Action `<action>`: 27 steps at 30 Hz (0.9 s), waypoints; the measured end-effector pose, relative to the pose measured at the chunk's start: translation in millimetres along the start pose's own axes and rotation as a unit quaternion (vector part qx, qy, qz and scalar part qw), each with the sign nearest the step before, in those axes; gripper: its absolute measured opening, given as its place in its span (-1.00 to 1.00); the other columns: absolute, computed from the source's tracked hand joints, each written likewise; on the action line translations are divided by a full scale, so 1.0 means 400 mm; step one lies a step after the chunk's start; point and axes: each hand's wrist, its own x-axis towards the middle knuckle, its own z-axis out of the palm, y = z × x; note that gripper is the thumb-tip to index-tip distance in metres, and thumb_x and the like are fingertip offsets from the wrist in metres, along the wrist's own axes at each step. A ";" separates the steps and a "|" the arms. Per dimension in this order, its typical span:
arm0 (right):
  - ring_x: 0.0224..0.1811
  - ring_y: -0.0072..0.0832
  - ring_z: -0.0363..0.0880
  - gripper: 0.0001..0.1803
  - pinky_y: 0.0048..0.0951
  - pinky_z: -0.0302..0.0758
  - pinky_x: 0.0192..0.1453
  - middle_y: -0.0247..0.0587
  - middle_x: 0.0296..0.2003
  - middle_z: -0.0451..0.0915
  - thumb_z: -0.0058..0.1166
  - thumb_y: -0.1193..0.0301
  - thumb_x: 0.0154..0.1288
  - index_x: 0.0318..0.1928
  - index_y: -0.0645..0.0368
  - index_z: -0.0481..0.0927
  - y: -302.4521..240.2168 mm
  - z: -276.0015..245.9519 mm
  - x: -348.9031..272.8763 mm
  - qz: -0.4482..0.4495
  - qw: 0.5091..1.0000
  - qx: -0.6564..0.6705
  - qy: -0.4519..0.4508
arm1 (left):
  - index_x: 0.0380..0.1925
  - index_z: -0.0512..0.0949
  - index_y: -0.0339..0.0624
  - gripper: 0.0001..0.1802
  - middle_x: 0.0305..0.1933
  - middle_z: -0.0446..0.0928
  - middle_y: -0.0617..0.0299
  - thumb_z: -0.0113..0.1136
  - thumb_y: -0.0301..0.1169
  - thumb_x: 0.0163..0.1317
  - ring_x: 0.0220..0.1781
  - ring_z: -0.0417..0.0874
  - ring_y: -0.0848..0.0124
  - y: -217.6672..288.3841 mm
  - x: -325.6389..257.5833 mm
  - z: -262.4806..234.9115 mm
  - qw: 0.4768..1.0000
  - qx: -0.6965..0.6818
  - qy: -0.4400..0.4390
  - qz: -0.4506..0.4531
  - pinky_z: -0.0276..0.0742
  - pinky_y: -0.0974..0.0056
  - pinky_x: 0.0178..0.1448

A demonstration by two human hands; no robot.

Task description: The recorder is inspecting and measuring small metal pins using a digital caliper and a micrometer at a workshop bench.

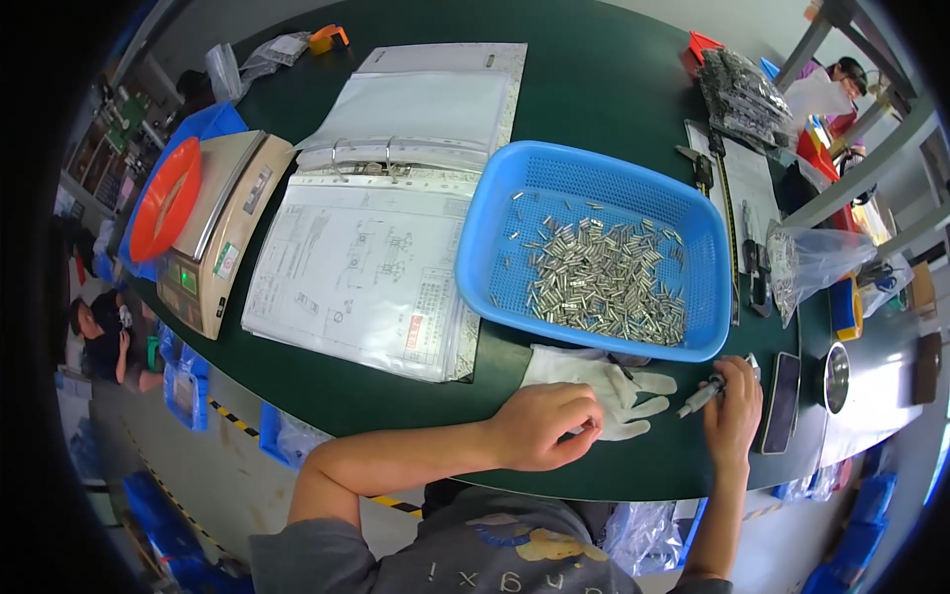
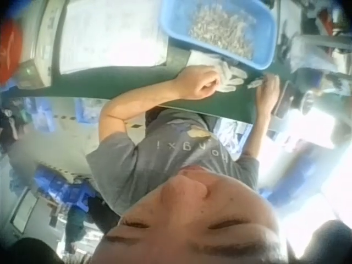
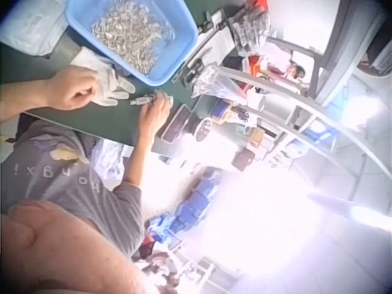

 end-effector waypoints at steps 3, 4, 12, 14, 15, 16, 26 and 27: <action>-0.13 -0.05 0.42 -0.69 -0.20 0.33 -0.03 -0.01 -0.17 0.46 0.04 0.56 -0.03 -0.19 0.26 0.41 0.011 0.013 0.014 -0.022 1.000 -0.008 -0.017 | -0.51 0.39 -0.19 -0.91 -0.49 0.39 0.20 0.07 -0.44 0.07 -0.39 0.49 0.20 -0.003 -0.003 -0.005 0.999 0.025 -0.035 0.000 0.38 0.16 -0.37; -0.13 -0.05 0.42 -0.70 -0.20 0.33 -0.03 -0.01 -0.17 0.46 0.04 0.57 -0.03 -0.19 0.26 0.41 0.013 0.015 0.019 -0.035 0.999 -0.008 -0.025 | -0.51 0.39 -0.19 -0.91 -0.49 0.39 0.20 0.07 -0.44 0.07 -0.39 0.49 0.20 -0.006 -0.003 -0.004 0.999 0.027 -0.032 0.000 0.38 0.16 -0.37; -0.10 -0.01 0.41 -0.64 -0.19 0.33 0.00 0.00 -0.16 0.46 -0.01 0.66 -0.13 -0.19 0.27 0.40 0.036 -0.005 0.046 -0.061 0.995 0.042 -0.074 | -0.48 0.43 -0.20 -0.94 -0.46 0.41 0.19 0.07 -0.45 0.07 -0.38 0.48 0.18 -0.014 0.004 0.011 0.999 -0.005 0.028 0.021 0.38 0.16 -0.36; -0.09 -0.01 0.41 -0.63 -0.20 0.33 0.03 -0.01 -0.15 0.46 -0.02 0.66 -0.15 -0.19 0.26 0.41 0.044 -0.014 0.051 -0.052 0.992 0.049 -0.099 | -0.48 0.43 -0.20 -0.94 -0.46 0.41 0.19 0.07 -0.46 0.07 -0.38 0.48 0.18 -0.011 0.005 0.005 1.000 -0.009 0.020 0.010 0.39 0.16 -0.36; -0.07 0.00 0.40 -0.62 -0.20 0.33 0.05 -0.01 -0.14 0.46 -0.03 0.66 -0.17 -0.20 0.25 0.41 0.048 -0.017 0.053 -0.044 0.990 0.057 -0.125 | -0.49 0.43 -0.20 -0.94 -0.45 0.42 0.19 0.07 -0.47 0.06 -0.38 0.48 0.18 -0.009 0.004 0.002 1.000 -0.012 0.013 0.000 0.39 0.16 -0.35; -0.07 0.00 0.40 -0.62 -0.20 0.33 0.05 -0.01 -0.14 0.46 -0.03 0.66 -0.17 -0.20 0.25 0.41 0.051 -0.018 0.053 -0.044 0.989 0.057 -0.125 | -0.49 0.43 -0.20 -0.94 -0.45 0.42 0.19 0.07 -0.47 0.06 -0.38 0.48 0.18 -0.007 0.002 -0.002 1.000 -0.012 0.013 -0.001 0.39 0.16 -0.35; 0.05 -0.21 0.41 -0.56 -0.04 0.19 0.26 -0.16 -0.10 0.49 -0.01 0.61 -0.23 -0.18 0.14 0.48 0.066 -0.066 0.067 -0.069 0.977 0.013 -0.204 | -0.42 0.48 -0.16 -0.92 -0.40 0.46 0.21 0.11 -0.50 0.02 -0.40 0.52 0.22 -0.011 0.016 -0.006 0.997 0.042 0.044 0.054 0.44 0.24 -0.36; 0.06 -0.24 0.41 -0.54 -0.03 0.18 0.27 -0.17 -0.08 0.49 0.00 0.61 -0.24 -0.16 0.12 0.49 0.066 -0.062 0.076 -0.073 0.974 0.021 -0.216 | -0.40 0.48 -0.16 -0.89 -0.37 0.46 0.21 0.11 -0.49 0.01 -0.38 0.53 0.23 -0.017 0.016 -0.011 0.994 0.077 0.060 0.050 0.45 0.24 -0.35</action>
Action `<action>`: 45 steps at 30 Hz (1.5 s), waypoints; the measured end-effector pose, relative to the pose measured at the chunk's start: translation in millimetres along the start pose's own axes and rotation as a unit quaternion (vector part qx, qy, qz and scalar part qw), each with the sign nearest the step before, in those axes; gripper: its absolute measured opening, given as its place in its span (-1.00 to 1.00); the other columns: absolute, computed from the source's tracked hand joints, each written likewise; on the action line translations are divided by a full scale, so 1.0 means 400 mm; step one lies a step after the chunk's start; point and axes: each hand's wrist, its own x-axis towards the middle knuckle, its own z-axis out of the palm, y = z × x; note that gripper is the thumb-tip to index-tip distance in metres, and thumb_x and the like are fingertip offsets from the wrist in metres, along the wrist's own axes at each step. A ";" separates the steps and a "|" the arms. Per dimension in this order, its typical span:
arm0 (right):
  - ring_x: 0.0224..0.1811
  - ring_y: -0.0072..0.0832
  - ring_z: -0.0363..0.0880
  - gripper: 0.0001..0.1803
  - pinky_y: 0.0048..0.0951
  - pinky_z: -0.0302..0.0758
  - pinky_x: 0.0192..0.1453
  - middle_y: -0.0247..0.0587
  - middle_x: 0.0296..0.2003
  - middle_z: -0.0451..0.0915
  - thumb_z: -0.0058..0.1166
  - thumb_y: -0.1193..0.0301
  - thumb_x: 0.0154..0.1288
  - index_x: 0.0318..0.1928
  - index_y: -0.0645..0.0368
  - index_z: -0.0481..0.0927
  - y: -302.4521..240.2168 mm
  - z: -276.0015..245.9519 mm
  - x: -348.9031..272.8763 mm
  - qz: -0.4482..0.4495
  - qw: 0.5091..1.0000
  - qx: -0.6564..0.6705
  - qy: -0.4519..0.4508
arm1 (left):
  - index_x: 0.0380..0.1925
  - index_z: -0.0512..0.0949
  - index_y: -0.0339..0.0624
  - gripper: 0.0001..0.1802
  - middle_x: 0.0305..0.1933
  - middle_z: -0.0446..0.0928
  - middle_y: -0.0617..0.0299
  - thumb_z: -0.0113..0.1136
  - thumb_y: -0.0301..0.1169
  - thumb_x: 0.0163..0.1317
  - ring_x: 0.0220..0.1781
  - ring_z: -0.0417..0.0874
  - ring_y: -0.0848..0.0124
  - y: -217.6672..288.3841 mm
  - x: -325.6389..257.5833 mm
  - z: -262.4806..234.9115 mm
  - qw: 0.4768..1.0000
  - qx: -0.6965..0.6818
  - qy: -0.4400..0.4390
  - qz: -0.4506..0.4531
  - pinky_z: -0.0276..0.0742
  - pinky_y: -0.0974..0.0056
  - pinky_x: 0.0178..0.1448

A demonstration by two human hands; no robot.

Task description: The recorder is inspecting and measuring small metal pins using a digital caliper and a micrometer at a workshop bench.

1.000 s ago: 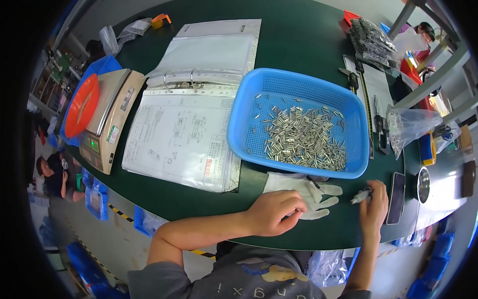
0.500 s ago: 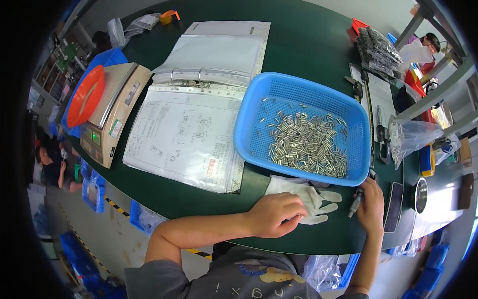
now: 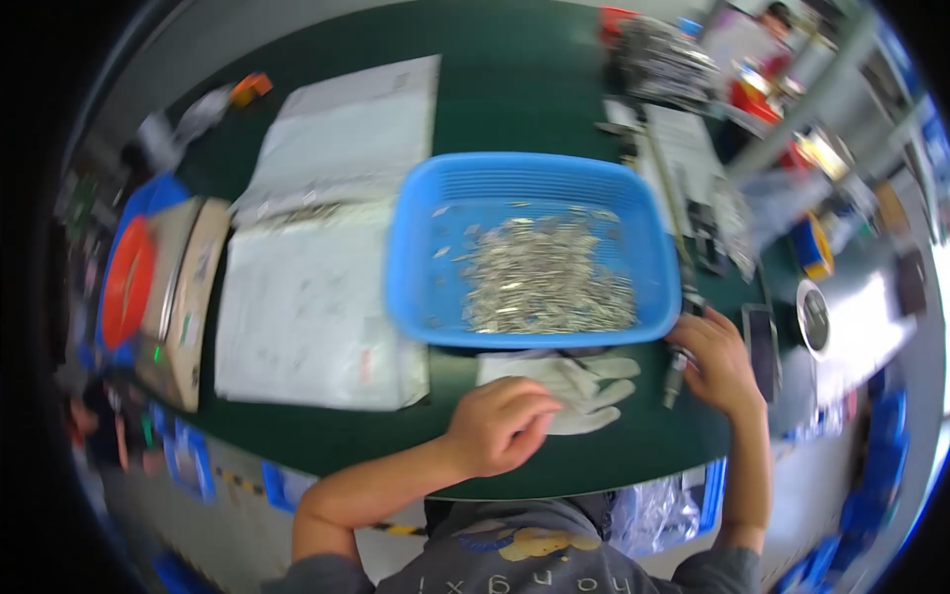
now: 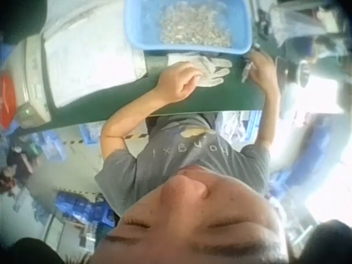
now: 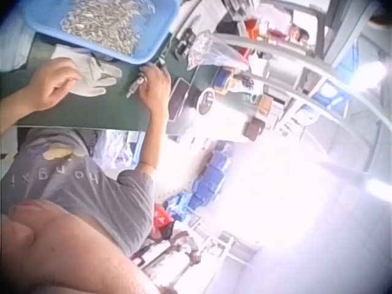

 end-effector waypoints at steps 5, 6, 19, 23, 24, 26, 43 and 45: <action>0.10 -0.29 0.39 -0.53 -0.01 0.14 0.30 -0.21 -0.01 0.48 -0.01 0.58 -0.20 -0.12 0.09 0.50 0.021 0.012 -0.010 -0.031 0.999 0.025 0.035 | -0.41 0.50 -0.11 -0.84 -0.41 0.48 0.22 0.13 -0.52 -0.06 -0.42 0.54 0.24 0.000 0.008 -0.010 0.994 0.091 -0.059 0.003 0.46 0.25 -0.37; 0.10 -0.29 0.39 -0.53 -0.01 0.14 0.30 -0.21 -0.01 0.48 -0.01 0.58 -0.20 -0.12 0.09 0.50 0.021 0.007 -0.016 -0.008 0.999 0.023 0.049 | -0.41 0.50 -0.13 -0.85 -0.44 0.48 0.22 0.13 -0.52 -0.07 -0.43 0.53 0.24 -0.001 0.010 -0.011 0.994 0.101 -0.047 -0.003 0.45 0.26 -0.38; -0.29 -0.20 0.55 -0.78 -0.24 0.47 -0.19 -0.14 -0.41 0.58 -0.06 0.39 -0.02 -0.33 0.11 0.59 0.207 0.010 0.099 0.215 0.947 0.081 0.224 | -0.28 0.57 -0.19 -0.74 -0.60 0.41 0.26 0.18 -0.45 -0.06 -0.59 0.43 0.30 -0.014 0.024 0.000 0.958 0.260 -0.122 0.009 0.35 0.25 -0.52; -0.29 -0.17 0.57 -0.78 -0.19 0.49 -0.23 -0.11 -0.38 0.60 -0.07 0.29 0.04 -0.37 0.06 0.60 0.171 0.029 0.235 0.185 0.960 0.072 0.197 | -0.28 0.58 -0.18 -0.74 -0.60 0.41 0.26 0.20 -0.42 -0.06 -0.58 0.45 0.30 -0.013 0.023 -0.003 0.958 0.267 -0.101 0.000 0.36 0.25 -0.51; -0.28 -0.17 0.57 -0.77 -0.19 0.49 -0.21 -0.09 -0.37 0.60 -0.07 0.27 0.05 -0.36 0.07 0.60 0.157 0.031 0.280 0.195 0.959 0.087 0.188 | -0.28 0.58 -0.18 -0.73 -0.60 0.42 0.25 0.21 -0.39 -0.05 -0.57 0.47 0.30 -0.015 0.024 -0.002 0.958 0.265 -0.106 -0.006 0.38 0.26 -0.50; -0.26 -0.16 0.58 -0.76 -0.18 0.50 -0.20 -0.07 -0.36 0.60 -0.06 0.26 0.07 -0.36 0.09 0.61 0.149 0.041 0.358 0.199 0.959 0.103 0.176 | -0.28 0.58 -0.18 -0.72 -0.60 0.43 0.25 0.22 -0.36 -0.05 -0.56 0.48 0.30 -0.015 0.025 0.004 0.958 0.266 -0.107 -0.016 0.39 0.26 -0.49; -0.27 -0.13 0.60 -0.65 -0.23 0.48 -0.16 0.13 -0.34 0.60 0.07 0.22 0.02 -0.34 0.29 0.62 0.247 0.021 0.527 0.335 0.896 0.187 0.223 | -0.51 0.55 -0.19 -0.88 -0.64 0.34 0.30 0.20 -0.50 -0.15 -0.61 0.41 0.36 0.018 0.070 -0.053 0.945 0.228 0.078 0.221 0.31 0.29 -0.53; -0.31 -0.19 0.60 -0.64 -0.23 0.46 -0.24 0.05 -0.38 0.62 0.10 0.24 0.02 -0.25 0.27 0.61 0.338 -0.009 0.474 0.259 0.892 0.104 0.355 | -0.57 0.53 -0.19 -0.92 -0.63 0.35 0.26 0.20 -0.51 -0.16 -0.58 0.41 0.32 0.018 0.137 -0.091 0.926 0.263 0.121 0.243 0.32 0.25 -0.49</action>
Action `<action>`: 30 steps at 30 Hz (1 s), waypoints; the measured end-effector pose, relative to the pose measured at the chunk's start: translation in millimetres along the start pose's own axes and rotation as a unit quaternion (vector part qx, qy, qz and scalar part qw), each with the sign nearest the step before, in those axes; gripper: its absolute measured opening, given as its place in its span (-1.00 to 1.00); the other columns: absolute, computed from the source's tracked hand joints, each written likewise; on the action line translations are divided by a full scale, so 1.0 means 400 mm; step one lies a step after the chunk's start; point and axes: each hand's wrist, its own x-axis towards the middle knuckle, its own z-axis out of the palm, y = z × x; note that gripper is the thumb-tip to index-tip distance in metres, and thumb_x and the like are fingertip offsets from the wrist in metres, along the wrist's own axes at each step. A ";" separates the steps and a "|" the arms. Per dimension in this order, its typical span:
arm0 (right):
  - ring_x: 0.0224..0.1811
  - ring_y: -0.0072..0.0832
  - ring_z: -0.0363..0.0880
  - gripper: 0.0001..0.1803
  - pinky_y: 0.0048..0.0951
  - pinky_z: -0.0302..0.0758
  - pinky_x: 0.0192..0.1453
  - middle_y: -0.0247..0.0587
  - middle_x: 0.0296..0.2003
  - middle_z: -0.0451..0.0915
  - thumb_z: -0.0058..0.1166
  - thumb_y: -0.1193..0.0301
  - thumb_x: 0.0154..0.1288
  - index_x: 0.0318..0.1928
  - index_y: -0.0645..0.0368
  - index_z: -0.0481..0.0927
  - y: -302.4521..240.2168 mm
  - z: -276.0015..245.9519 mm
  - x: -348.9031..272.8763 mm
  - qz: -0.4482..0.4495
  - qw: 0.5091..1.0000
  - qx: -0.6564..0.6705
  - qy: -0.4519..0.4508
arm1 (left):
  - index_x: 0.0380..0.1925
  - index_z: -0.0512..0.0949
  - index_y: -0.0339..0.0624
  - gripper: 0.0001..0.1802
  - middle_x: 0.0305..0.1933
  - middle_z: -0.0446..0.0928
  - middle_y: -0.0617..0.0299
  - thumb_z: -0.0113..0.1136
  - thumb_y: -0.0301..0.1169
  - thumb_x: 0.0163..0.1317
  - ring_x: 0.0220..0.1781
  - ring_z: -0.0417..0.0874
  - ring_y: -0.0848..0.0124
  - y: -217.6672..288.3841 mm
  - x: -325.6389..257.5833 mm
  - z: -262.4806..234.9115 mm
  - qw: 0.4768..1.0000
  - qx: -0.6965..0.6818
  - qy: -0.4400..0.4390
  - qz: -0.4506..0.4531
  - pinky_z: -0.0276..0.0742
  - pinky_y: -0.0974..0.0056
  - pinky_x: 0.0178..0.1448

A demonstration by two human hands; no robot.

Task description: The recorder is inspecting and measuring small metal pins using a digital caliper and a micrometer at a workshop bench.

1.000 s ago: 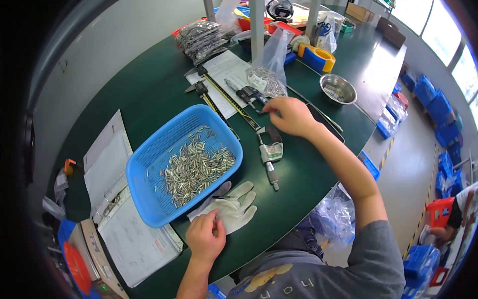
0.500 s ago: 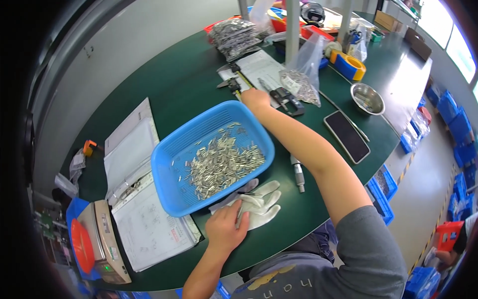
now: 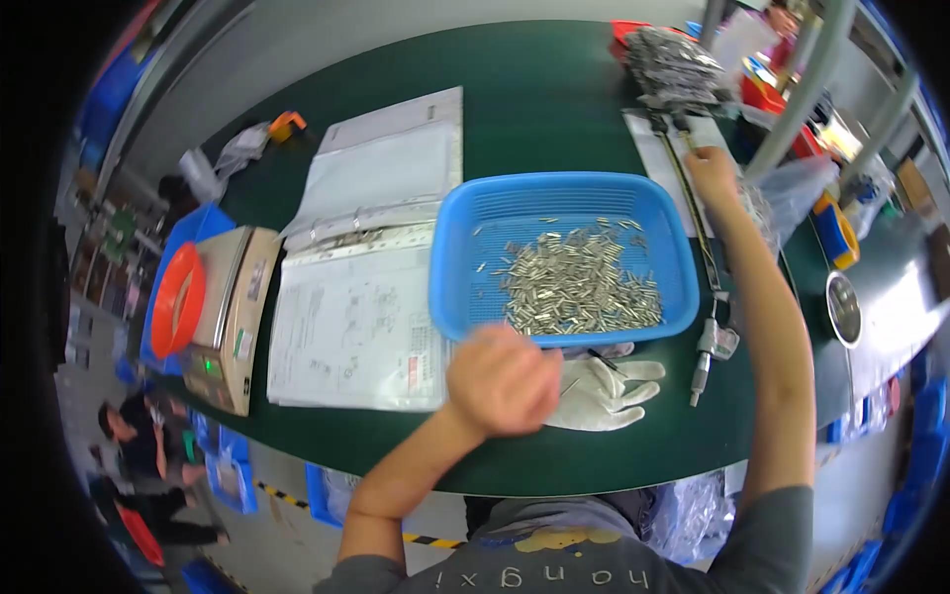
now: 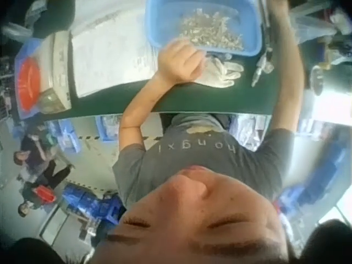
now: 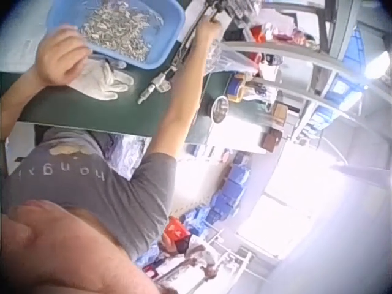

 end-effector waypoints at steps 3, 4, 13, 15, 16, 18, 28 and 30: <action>-0.79 -0.69 0.15 -0.74 -0.57 0.04 -0.75 -0.53 -0.76 0.22 0.07 0.17 0.18 -0.48 0.06 0.45 -0.120 -0.159 -0.049 0.118 0.966 0.213 -0.089 | -0.64 0.53 -0.18 -0.95 -0.55 0.44 0.16 0.20 -0.48 -0.15 -0.42 0.48 0.25 -0.088 0.047 -0.003 0.975 0.092 -0.089 -0.184 0.34 0.21 -0.37; -0.84 -0.71 0.06 -0.73 -0.58 -0.06 -0.79 -0.57 -0.78 0.16 0.05 0.15 0.18 -0.50 0.00 0.37 -0.146 -0.195 -0.060 0.155 0.928 0.321 -0.110 | -0.64 0.55 -0.17 -0.97 -0.51 0.47 0.14 0.19 -0.47 -0.16 -0.35 0.49 0.23 -0.121 0.053 0.007 0.954 0.156 -0.181 -0.183 0.34 0.19 -0.31; -0.80 -0.81 -0.02 -0.57 -0.70 -0.14 -0.72 -0.61 -0.75 0.14 -0.12 -0.04 0.23 -0.38 0.08 0.47 -0.220 -0.367 -0.172 0.069 0.952 0.281 -0.099 | -0.63 0.60 -0.14 -0.92 -0.43 0.56 0.10 0.18 -0.46 -0.24 -0.23 0.54 0.20 -0.137 0.064 0.110 0.853 0.195 -0.439 -0.203 0.35 0.16 -0.18; -0.78 -0.82 0.01 -0.56 -0.70 -0.13 -0.70 -0.60 -0.75 0.15 -0.15 -0.03 0.25 -0.41 0.10 0.46 -0.238 -0.348 -0.215 0.010 0.960 0.266 -0.087 | -0.63 0.59 -0.15 -0.93 -0.45 0.57 0.11 0.18 -0.45 -0.22 -0.23 0.55 0.19 -0.140 0.059 0.105 0.846 0.186 -0.450 -0.218 0.35 0.16 -0.17; -0.73 -0.84 0.03 -0.62 -0.70 -0.12 -0.65 -0.61 -0.72 0.15 -0.11 0.04 0.25 -0.45 0.09 0.45 -0.255 -0.338 -0.243 -0.006 0.951 0.302 -0.072 | -0.63 0.59 -0.17 -0.93 -0.46 0.57 0.10 0.16 -0.45 -0.20 -0.25 0.56 0.18 -0.140 0.060 0.106 0.853 0.185 -0.435 -0.220 0.37 0.14 -0.20; -0.63 -0.83 0.05 -0.67 -0.68 -0.09 -0.58 -0.60 -0.68 0.15 -0.03 0.12 0.23 -0.49 0.11 0.41 -0.243 -0.315 -0.272 -0.073 0.957 0.263 -0.093 | -0.63 0.58 -0.18 -0.93 -0.48 0.56 0.10 0.14 -0.45 -0.18 -0.27 0.57 0.18 -0.137 0.059 0.104 0.859 0.184 -0.424 -0.222 0.38 0.12 -0.24; -0.55 -0.71 0.23 -0.63 -0.67 0.16 -0.52 -0.41 -0.54 0.41 0.24 0.29 -0.02 -0.30 0.32 0.49 -0.287 -0.243 -0.405 -0.202 0.935 0.252 -0.148 | -0.51 0.60 -0.20 -0.89 -0.48 0.51 0.08 0.12 -0.45 0.00 -0.43 0.54 0.17 -0.109 0.043 0.069 0.947 0.050 -0.149 -0.280 0.43 0.18 -0.37; -0.58 -0.68 0.24 -0.62 -0.66 0.18 -0.52 -0.37 -0.54 0.44 0.24 0.30 -0.04 -0.28 0.33 0.49 -0.285 -0.243 -0.413 -0.230 0.935 0.229 -0.140 | -0.47 0.62 -0.17 -0.89 -0.49 0.50 0.11 0.14 -0.44 0.01 -0.45 0.54 0.23 -0.099 0.046 0.065 0.949 -0.015 -0.088 -0.301 0.43 0.22 -0.39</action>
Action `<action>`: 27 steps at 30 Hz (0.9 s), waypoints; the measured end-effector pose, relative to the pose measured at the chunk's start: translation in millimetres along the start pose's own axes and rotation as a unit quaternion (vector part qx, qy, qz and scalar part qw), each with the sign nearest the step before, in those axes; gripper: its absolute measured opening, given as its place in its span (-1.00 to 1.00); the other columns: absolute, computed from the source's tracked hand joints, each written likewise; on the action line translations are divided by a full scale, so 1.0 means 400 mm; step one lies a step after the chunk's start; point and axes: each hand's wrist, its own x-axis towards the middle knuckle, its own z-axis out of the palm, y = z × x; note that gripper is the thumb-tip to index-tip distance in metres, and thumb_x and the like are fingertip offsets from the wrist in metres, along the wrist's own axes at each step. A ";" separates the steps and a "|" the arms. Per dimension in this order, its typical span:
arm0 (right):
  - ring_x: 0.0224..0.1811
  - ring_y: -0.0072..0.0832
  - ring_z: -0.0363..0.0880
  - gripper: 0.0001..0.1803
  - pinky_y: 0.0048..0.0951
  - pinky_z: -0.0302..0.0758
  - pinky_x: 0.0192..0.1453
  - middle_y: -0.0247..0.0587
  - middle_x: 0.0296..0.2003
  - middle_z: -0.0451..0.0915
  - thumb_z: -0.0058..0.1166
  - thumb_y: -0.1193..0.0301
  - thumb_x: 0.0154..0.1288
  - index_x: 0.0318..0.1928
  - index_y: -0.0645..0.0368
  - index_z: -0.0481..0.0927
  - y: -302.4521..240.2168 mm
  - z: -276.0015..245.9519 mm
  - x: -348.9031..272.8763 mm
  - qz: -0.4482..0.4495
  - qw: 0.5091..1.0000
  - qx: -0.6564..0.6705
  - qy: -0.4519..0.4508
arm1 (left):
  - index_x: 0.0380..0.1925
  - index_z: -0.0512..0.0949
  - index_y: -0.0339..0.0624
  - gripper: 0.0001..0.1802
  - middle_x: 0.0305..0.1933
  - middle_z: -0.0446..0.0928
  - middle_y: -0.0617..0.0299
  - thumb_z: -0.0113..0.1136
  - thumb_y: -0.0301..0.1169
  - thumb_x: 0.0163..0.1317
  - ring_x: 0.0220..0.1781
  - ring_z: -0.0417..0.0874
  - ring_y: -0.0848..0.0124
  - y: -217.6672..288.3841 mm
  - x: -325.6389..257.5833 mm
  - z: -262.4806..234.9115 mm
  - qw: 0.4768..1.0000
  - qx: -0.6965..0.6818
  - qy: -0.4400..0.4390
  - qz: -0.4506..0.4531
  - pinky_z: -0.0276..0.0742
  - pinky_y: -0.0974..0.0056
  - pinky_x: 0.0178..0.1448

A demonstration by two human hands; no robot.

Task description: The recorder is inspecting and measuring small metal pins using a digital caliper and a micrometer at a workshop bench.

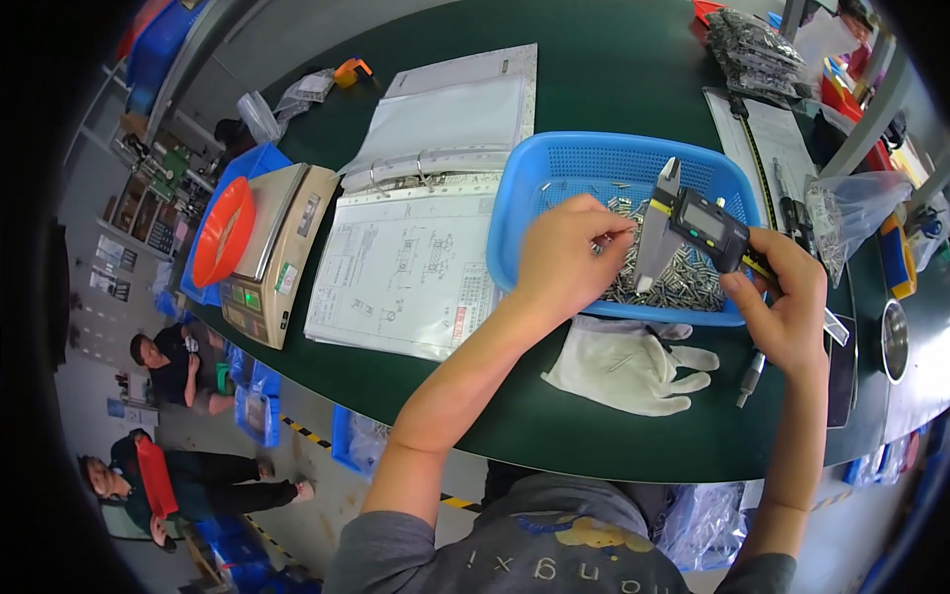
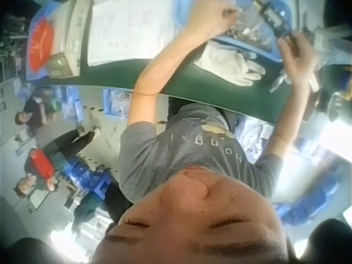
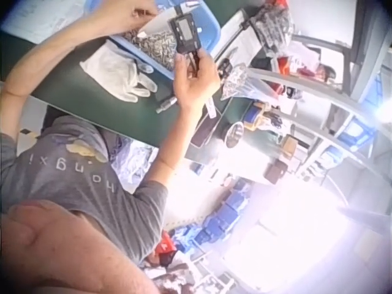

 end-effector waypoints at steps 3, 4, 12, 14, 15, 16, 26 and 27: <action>-0.66 -0.58 0.25 -0.63 -0.60 0.18 -0.60 -0.26 -0.56 0.44 0.24 0.33 -0.10 -0.31 0.34 0.50 -0.006 -0.009 -0.003 -0.080 0.994 -0.075 -0.008 | -0.44 0.62 -0.21 -0.88 -0.52 0.47 0.17 0.18 -0.44 0.02 -0.49 0.50 0.39 0.010 0.003 0.001 0.965 -0.233 -0.067 -0.102 0.39 0.33 -0.40; -0.66 -0.58 0.25 -0.63 -0.60 0.18 -0.60 -0.26 -0.56 0.44 0.24 0.33 -0.10 -0.31 0.34 0.50 -0.009 -0.013 -0.003 -0.080 0.994 -0.079 -0.007 | -0.48 0.62 -0.24 -0.88 -0.54 0.47 0.18 0.17 -0.44 0.01 -0.53 0.49 0.38 0.012 0.007 0.006 0.952 -0.274 -0.074 -0.110 0.37 0.31 -0.42; -0.61 -0.28 0.49 -0.66 -0.36 0.35 -0.58 -0.21 -0.58 0.49 0.27 0.25 -0.13 -0.35 0.16 0.53 -0.011 0.022 0.007 -0.107 0.975 -0.195 0.010 | -0.36 0.61 -0.37 -0.84 -0.38 0.44 0.22 0.04 -0.62 0.09 -0.44 0.49 0.52 -0.018 0.007 -0.020 0.898 -0.386 -0.054 -0.204 0.44 0.49 -0.41; -0.60 -0.28 0.49 -0.67 -0.36 0.36 -0.58 -0.24 -0.56 0.50 0.26 0.23 -0.11 -0.34 0.14 0.53 0.003 0.019 -0.002 -0.097 0.979 -0.180 0.013 | -0.36 0.59 -0.39 -0.84 -0.40 0.43 0.24 0.02 -0.64 0.09 -0.47 0.49 0.53 -0.018 0.006 -0.015 0.886 -0.412 -0.076 -0.199 0.44 0.49 -0.40; -0.60 -0.28 0.49 -0.67 -0.36 0.36 -0.58 -0.24 -0.56 0.50 0.26 0.23 -0.11 -0.34 0.14 0.53 0.010 0.020 -0.009 -0.086 0.979 -0.186 0.020 | -0.36 0.58 -0.39 -0.84 -0.40 0.43 0.25 0.02 -0.65 0.09 -0.47 0.49 0.53 -0.020 0.007 -0.018 0.876 -0.408 -0.101 -0.237 0.44 0.49 -0.40; -0.61 -0.29 0.49 -0.67 -0.36 0.36 -0.58 -0.25 -0.57 0.50 0.26 0.22 -0.10 -0.34 0.13 0.53 0.017 0.021 -0.016 -0.077 0.980 -0.184 0.019 | -0.35 0.57 -0.39 -0.84 -0.40 0.42 0.26 0.01 -0.65 0.09 -0.47 0.49 0.53 -0.017 0.010 -0.015 0.865 -0.401 -0.125 -0.275 0.43 0.48 -0.41; -0.67 -0.32 0.43 -0.62 -0.39 0.30 -0.62 -0.29 -0.60 0.46 0.27 0.21 -0.10 -0.30 0.14 0.52 0.055 0.008 -0.056 -0.072 0.983 -0.171 0.012 | -0.27 0.52 -0.35 -0.82 -0.33 0.46 0.25 0.07 -0.49 0.15 -0.35 0.48 0.56 0.023 0.023 -0.013 0.889 -0.381 -0.108 -0.230 0.40 0.47 -0.30; -0.67 -0.32 0.43 -0.62 -0.39 0.30 -0.62 -0.29 -0.60 0.46 0.27 0.21 -0.10 -0.30 0.14 0.52 0.055 0.011 -0.059 -0.070 0.983 -0.166 0.016 | -0.27 0.52 -0.35 -0.82 -0.33 0.46 0.25 0.07 -0.49 0.15 -0.35 0.48 0.56 0.038 0.020 -0.010 0.891 -0.376 -0.111 -0.230 0.40 0.47 -0.30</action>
